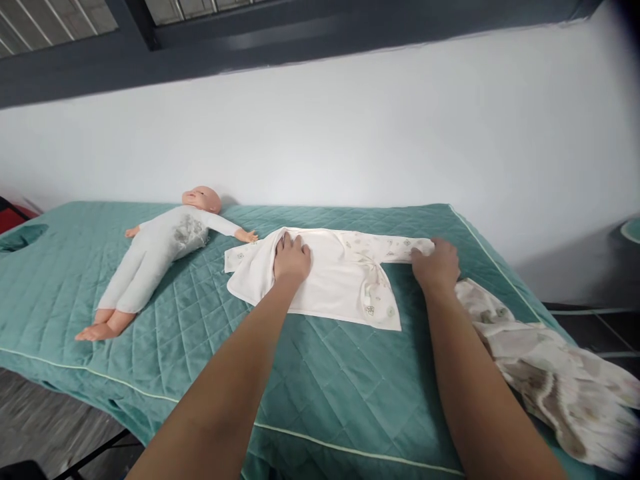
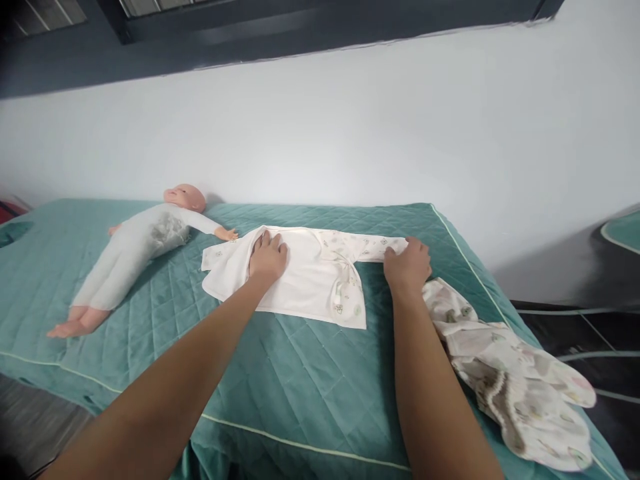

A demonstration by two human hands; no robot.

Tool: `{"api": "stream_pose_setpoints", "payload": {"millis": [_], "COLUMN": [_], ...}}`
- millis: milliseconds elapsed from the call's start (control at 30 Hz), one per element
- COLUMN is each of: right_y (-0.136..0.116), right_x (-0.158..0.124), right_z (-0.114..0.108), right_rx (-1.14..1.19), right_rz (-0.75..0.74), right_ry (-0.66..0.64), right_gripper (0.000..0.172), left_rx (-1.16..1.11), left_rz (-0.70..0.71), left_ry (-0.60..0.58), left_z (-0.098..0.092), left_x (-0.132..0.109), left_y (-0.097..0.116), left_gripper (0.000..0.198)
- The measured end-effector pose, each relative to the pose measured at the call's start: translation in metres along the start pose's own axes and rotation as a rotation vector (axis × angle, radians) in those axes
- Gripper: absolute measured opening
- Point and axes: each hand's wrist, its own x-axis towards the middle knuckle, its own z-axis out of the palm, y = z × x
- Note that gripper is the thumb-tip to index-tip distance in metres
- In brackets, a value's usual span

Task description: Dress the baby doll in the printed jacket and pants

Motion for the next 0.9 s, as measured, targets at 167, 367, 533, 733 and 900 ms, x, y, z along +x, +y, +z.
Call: {"api": "stream_pose_setpoints", "payload": {"millis": [167,367,533,733,900], "right_y": [-0.001,-0.018,-0.041,-0.052,-0.057], "right_x": [-0.002,-0.015,-0.041,-0.056,-0.057], "right_z": [0.007,0.005,-0.001,-0.002,0.003], "right_rx": [0.003,0.114,0.155,-0.096,0.240], "right_rz": [-0.226,-0.489,-0.720,-0.794,-0.357], "right_ry": [0.036,-0.023,-0.352,-0.382,-0.248], "right_gripper": [0.043,0.019,0.022,0.008,0.012], "left_rx": [-0.027,-0.030,-0.013,-0.020,-0.017], "left_rz": [0.002,-0.006,0.015,0.016,0.025], "left_ry": [0.001,0.011,0.026,0.031,0.036], "left_z": [0.000,0.001,0.002,0.003,0.002], "left_x": [0.000,0.000,0.001,0.002,0.001], "left_y": [0.000,0.000,-0.001,-0.002,-0.001], "left_gripper": [0.056,0.055,0.055,0.055,0.054]}}
